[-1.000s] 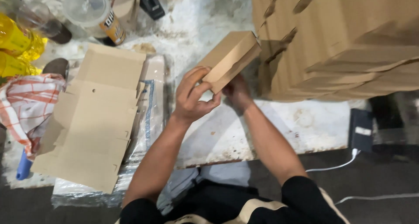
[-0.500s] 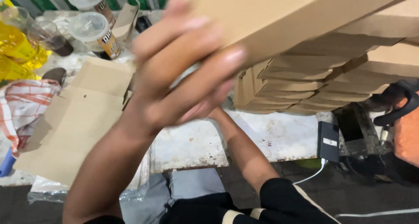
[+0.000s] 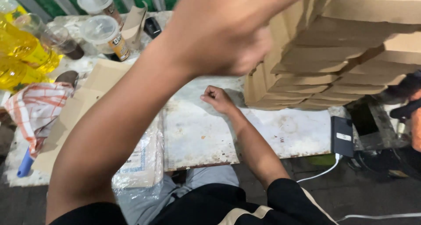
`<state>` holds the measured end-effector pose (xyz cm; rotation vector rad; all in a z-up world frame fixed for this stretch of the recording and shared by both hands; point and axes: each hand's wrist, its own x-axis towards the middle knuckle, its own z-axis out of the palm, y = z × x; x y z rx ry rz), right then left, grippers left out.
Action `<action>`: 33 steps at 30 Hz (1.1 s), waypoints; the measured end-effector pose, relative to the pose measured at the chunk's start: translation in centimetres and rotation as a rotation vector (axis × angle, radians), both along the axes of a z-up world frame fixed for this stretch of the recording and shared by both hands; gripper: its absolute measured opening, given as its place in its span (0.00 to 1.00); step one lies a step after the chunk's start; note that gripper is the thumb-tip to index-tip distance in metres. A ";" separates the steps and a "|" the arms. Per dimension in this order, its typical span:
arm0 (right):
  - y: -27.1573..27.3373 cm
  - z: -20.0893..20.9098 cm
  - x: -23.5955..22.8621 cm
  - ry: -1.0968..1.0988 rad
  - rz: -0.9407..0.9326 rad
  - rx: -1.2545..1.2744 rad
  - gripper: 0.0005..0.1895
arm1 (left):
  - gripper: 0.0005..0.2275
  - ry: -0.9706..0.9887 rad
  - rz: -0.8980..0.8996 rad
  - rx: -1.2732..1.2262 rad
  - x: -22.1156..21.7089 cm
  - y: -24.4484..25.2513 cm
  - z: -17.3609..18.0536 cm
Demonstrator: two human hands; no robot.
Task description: The person folds flat cardboard pieces into small boxes by hand, tucking flaps and securing edges. Completed boxes are stacked on the right side of the table while more flat pieces remain on the left.
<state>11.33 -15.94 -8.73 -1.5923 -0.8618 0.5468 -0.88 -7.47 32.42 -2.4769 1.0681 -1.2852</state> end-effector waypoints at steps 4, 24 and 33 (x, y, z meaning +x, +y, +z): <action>1.0 -2.3 -0.1 -0.004 0.009 -0.009 0.06 | 0.16 0.120 0.159 -0.297 -8.9 6.6 -7.1; -0.7 4.4 -3.5 -0.094 0.023 -0.162 0.06 | 0.07 0.636 1.227 -0.610 -28.7 22.5 -34.5; 1.0 0.9 -3.3 -0.203 -0.017 -0.021 0.05 | 0.17 -0.054 1.394 -0.751 -28.9 22.1 -31.1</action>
